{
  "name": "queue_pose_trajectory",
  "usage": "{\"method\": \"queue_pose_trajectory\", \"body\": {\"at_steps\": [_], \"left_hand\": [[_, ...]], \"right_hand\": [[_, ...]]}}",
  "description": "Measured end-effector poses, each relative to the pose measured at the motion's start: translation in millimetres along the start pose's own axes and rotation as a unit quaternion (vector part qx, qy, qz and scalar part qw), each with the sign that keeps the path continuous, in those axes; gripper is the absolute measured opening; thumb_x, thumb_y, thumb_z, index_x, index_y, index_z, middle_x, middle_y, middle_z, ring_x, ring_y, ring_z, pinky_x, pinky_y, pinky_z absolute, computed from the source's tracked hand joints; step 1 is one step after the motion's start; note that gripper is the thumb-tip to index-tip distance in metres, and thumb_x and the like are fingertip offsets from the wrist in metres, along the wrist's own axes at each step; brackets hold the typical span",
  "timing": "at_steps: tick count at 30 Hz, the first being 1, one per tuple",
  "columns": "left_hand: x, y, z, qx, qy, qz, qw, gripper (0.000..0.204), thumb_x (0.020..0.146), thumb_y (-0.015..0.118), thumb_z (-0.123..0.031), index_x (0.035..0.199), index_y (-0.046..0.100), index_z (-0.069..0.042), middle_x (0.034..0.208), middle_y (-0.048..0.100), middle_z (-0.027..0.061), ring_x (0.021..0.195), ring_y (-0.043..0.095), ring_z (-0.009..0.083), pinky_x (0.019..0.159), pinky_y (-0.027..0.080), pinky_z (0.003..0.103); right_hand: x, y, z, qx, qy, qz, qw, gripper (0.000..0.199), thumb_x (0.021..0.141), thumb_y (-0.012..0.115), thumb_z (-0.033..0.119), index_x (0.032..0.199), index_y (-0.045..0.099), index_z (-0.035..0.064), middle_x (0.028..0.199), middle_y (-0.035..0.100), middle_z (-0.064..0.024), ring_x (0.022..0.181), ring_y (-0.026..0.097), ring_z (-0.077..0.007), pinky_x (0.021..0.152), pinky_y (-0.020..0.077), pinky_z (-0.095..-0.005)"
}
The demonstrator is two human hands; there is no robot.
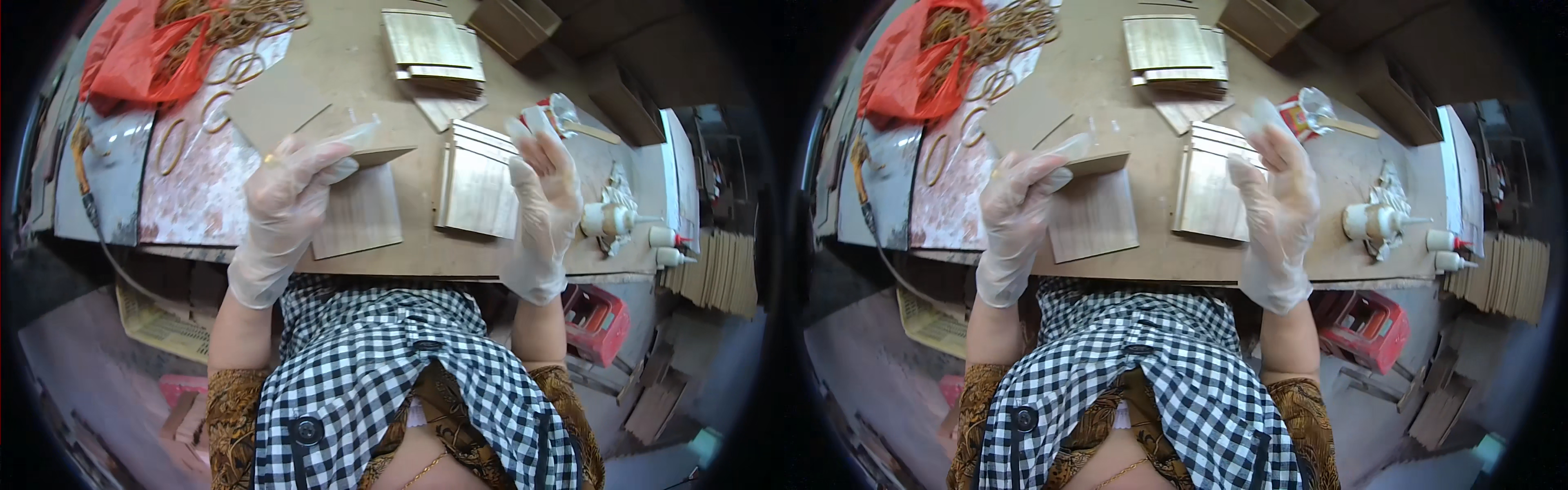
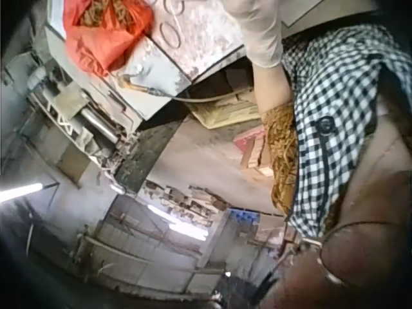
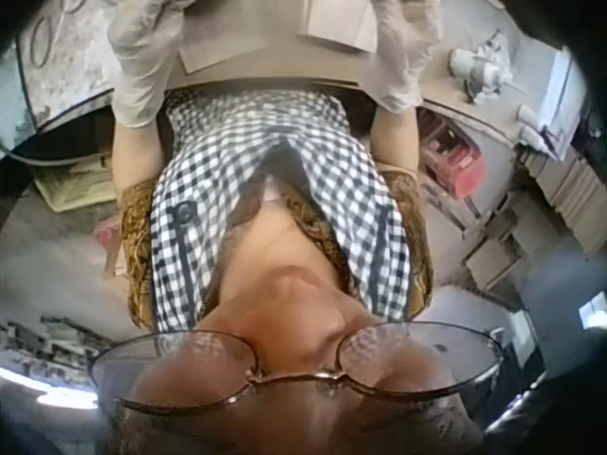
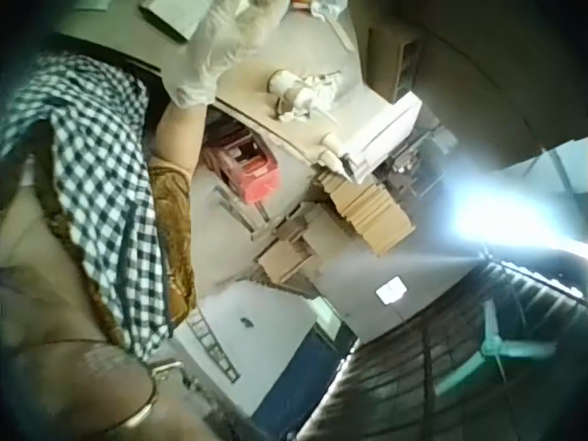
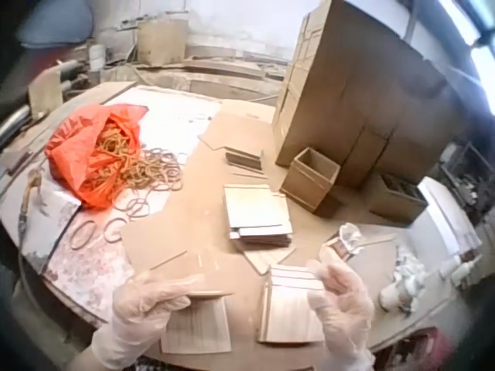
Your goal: The person assembles small cardboard boxes by hand. They pick up pre-cut cardboard pieces, fold them into a box shape, and secure the structure using rubber bands. The process is repeated for multiple boxes, with the person handling the cardboard and rubber bands directly.
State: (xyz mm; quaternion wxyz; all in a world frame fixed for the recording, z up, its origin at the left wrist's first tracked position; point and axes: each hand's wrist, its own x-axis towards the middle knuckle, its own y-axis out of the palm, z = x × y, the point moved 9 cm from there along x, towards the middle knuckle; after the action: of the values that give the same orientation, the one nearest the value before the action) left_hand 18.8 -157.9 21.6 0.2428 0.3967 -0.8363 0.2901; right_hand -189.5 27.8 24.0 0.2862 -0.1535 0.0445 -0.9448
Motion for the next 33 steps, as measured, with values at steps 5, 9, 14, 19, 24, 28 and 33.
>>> {"method": "queue_pose_trajectory", "body": {"at_steps": [5,9,14,19,24,28,33], "left_hand": [[3,1,0,0.002,0.005,-0.002,1.000,0.028,0.078,0.073,0.011,0.102,0.071,-0.003,0.088,0.069,0.0082,0.077,0.065,0.0182,0.069,0.052,0.028],[2,1,3,0.022,0.022,-0.009,0.999,0.029,0.077,0.075,0.009,0.101,0.071,-0.005,0.088,0.071,0.0083,0.077,0.066,0.0191,0.067,0.051,0.028],[-2,-1,10,0.012,0.006,-0.014,1.000,0.031,0.075,0.076,0.010,0.101,0.072,-0.005,0.087,0.071,0.0078,0.077,0.065,0.0193,0.069,0.051,0.028],[-4,0,7,0.017,0.010,-0.010,1.000,0.033,0.073,0.077,0.011,0.101,0.072,-0.005,0.087,0.070,0.0075,0.077,0.065,0.0198,0.069,0.051,0.029],[-7,0,12,0.011,0.011,-0.011,1.000,0.032,0.075,0.075,0.012,0.101,0.071,-0.004,0.091,0.070,0.0081,0.084,0.065,0.0199,0.077,0.052,0.030],[-7,1,15,0.003,0.001,0.006,1.000,0.030,0.076,0.073,0.013,0.102,0.071,-0.002,0.094,0.070,0.0093,0.087,0.066,0.0201,0.081,0.053,0.032],[-7,-2,13,0.019,0.013,0.004,1.000,0.030,0.076,0.073,0.012,0.102,0.071,-0.002,0.093,0.071,0.0100,0.087,0.066,0.0211,0.080,0.053,0.032]], "right_hand": [[-61,-44,-15,-0.248,0.099,-0.081,0.960,0.096,0.081,0.080,0.015,0.155,0.020,-0.0008,0.130,0.059,-0.0143,0.117,0.059,-0.0251,0.103,0.0440,-0.0385],[-77,-30,-24,-0.274,0.149,-0.019,0.950,0.115,0.082,0.078,0.011,0.155,-0.010,0.0003,0.127,0.060,-0.0152,0.111,0.061,-0.0219,0.098,0.0464,-0.0357],[-76,-32,-33,-0.145,0.223,-0.058,0.962,0.113,0.081,0.075,0.000,0.156,-0.010,0.0041,0.120,0.059,-0.0152,0.096,0.061,-0.0141,0.082,0.0510,-0.0260],[-82,-50,-52,-0.016,0.225,-0.131,0.965,0.113,0.080,0.073,-0.005,0.158,-0.008,0.0083,0.123,0.053,-0.0164,0.080,0.054,-0.0088,0.076,0.0504,-0.0229],[-79,-52,-50,-0.024,0.227,-0.134,0.964,0.110,0.079,0.070,-0.008,0.159,-0.004,0.0093,0.127,0.050,-0.0164,0.078,0.052,-0.0072,0.077,0.0491,-0.0202],[-78,-58,-47,0.036,0.198,-0.177,0.963,0.104,0.081,0.068,-0.011,0.159,0.003,0.0102,0.127,0.050,-0.0162,0.078,0.053,-0.0070,0.077,0.0496,-0.0208],[-71,-59,-22,0.042,0.156,-0.206,0.965,0.096,0.083,0.064,-0.013,0.159,0.011,0.0119,0.128,0.050,-0.0154,0.083,0.054,-0.0068,0.079,0.0502,-0.0216]]}}
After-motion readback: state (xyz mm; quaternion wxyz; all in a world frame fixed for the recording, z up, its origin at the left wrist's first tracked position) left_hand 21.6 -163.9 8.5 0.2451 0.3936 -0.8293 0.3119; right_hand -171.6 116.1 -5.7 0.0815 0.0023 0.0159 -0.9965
